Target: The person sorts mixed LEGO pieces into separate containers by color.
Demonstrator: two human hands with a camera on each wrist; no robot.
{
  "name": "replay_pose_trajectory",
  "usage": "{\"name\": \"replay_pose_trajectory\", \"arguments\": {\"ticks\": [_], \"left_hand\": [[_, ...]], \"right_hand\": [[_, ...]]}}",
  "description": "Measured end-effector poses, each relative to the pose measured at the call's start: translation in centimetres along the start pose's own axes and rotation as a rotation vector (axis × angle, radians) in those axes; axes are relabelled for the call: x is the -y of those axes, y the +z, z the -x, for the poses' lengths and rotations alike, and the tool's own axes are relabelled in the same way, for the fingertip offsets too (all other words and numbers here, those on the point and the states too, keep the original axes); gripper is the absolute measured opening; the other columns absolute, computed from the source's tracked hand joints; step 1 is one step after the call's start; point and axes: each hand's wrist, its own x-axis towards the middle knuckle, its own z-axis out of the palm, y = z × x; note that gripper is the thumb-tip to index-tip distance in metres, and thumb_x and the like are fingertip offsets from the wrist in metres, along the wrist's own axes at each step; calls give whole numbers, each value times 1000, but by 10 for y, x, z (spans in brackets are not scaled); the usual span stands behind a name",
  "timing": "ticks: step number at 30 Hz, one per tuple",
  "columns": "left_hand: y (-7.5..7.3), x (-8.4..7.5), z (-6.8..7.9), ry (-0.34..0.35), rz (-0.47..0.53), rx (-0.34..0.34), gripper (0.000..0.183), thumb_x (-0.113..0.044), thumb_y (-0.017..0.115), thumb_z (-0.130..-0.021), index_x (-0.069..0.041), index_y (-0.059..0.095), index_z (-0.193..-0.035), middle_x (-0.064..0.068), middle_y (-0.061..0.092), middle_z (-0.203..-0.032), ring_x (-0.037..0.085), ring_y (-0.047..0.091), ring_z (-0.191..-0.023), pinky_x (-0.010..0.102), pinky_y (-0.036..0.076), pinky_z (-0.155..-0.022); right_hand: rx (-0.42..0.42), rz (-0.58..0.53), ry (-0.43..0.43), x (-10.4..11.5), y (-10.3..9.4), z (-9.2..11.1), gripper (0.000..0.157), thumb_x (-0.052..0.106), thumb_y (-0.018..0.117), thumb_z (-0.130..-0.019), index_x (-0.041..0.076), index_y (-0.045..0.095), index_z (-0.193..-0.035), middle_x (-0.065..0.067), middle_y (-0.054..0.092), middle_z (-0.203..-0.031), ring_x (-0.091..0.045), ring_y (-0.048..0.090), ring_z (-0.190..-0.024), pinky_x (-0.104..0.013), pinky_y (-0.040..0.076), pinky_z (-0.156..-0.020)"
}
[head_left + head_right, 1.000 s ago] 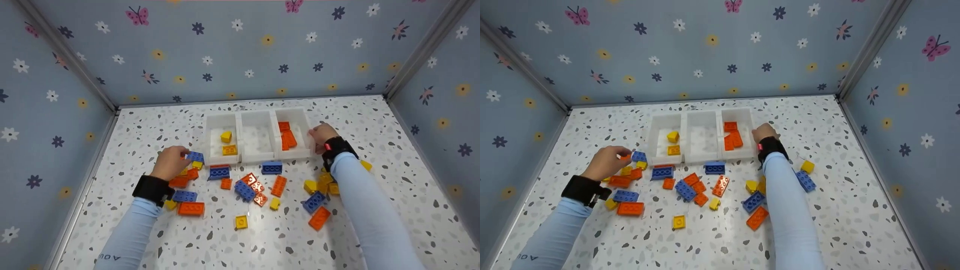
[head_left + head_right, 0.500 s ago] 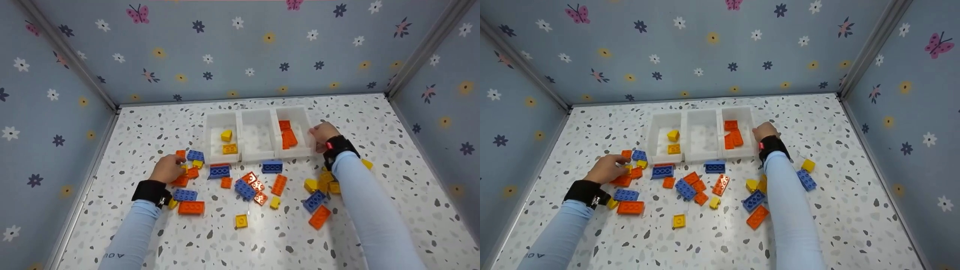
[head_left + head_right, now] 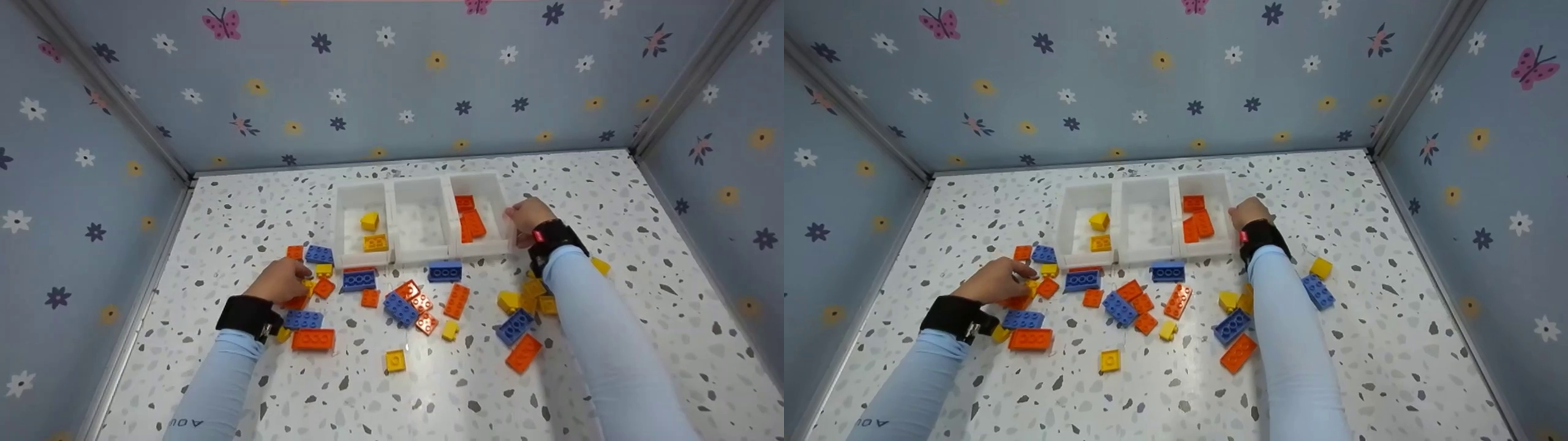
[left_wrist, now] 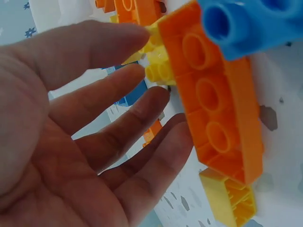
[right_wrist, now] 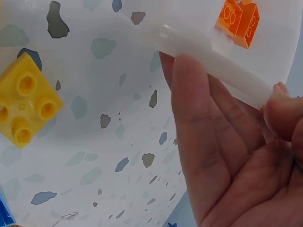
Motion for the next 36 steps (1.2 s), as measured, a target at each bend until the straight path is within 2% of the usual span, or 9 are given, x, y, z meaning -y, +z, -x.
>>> {"name": "replay_pose_trajectory", "arguments": {"ticks": [4,9,14,18,24,27,30,34,36], "left_hand": [[2,-1,2,-15,5,28,44,-7,73,-86,-1,64,-129,18,61,-127,27,60,-93,41,51,-84],[10,-2,4,0,-31,7,45,-5,76,-83,0,65,-127,19,62,-126,30,57,-100,47,47,-93],[14,-4,2,-6,-52,-24,41,-1,76,-81,3,67,-121,19,63,-121,31,57,-97,45,49,-88],[5,-11,2,-3,-61,-48,36,0,73,-82,4,67,-118,20,63,-119,32,58,-99,46,50,-87],[-22,-27,3,71,-43,-79,35,-2,72,-85,6,66,-119,23,62,-120,35,58,-104,49,49,-91],[-37,-41,4,133,0,-133,37,-3,72,-85,6,65,-120,23,61,-120,35,57,-103,49,49,-90],[-47,-67,2,187,24,-168,37,-4,71,-86,3,65,-121,20,61,-119,34,58,-102,47,51,-88],[-44,-105,-15,215,-18,-174,31,-3,72,-85,1,66,-116,17,63,-114,31,59,-97,43,53,-82],[-39,-118,-27,229,-61,-174,29,1,72,-83,2,67,-112,18,64,-111,32,59,-96,44,52,-82]], "right_hand": [[-3,-23,28,1,1,1,53,28,39,-108,-2,34,-151,-26,52,-133,-22,66,-67,-35,59,-65],[-2,-18,23,0,2,0,52,28,38,-108,-3,35,-151,-26,54,-131,-22,67,-69,-34,59,-65],[7,-7,16,-1,2,0,53,28,38,-108,-3,34,-151,-28,52,-134,-22,68,-68,-34,59,-65],[-2,11,3,0,2,-2,53,27,39,-108,-4,35,-150,-28,50,-136,-17,65,-60,-31,58,-58],[-5,12,0,0,3,-2,53,27,39,-108,-3,33,-151,-28,50,-135,-14,63,-54,-30,56,-54],[0,8,-3,1,1,-1,53,27,39,-108,-3,32,-151,-28,49,-135,-15,63,-53,-30,56,-54],[-5,8,-3,0,-1,-2,52,26,39,-108,-4,34,-151,-28,50,-134,-15,63,-52,-30,57,-54],[-8,-17,17,-1,0,-3,52,26,39,-108,-3,34,-151,-27,53,-130,-16,64,-56,-32,58,-58],[-8,-23,16,-1,2,-3,52,27,39,-108,-2,34,-151,-27,54,-129,-17,66,-59,-33,58,-60]]}}
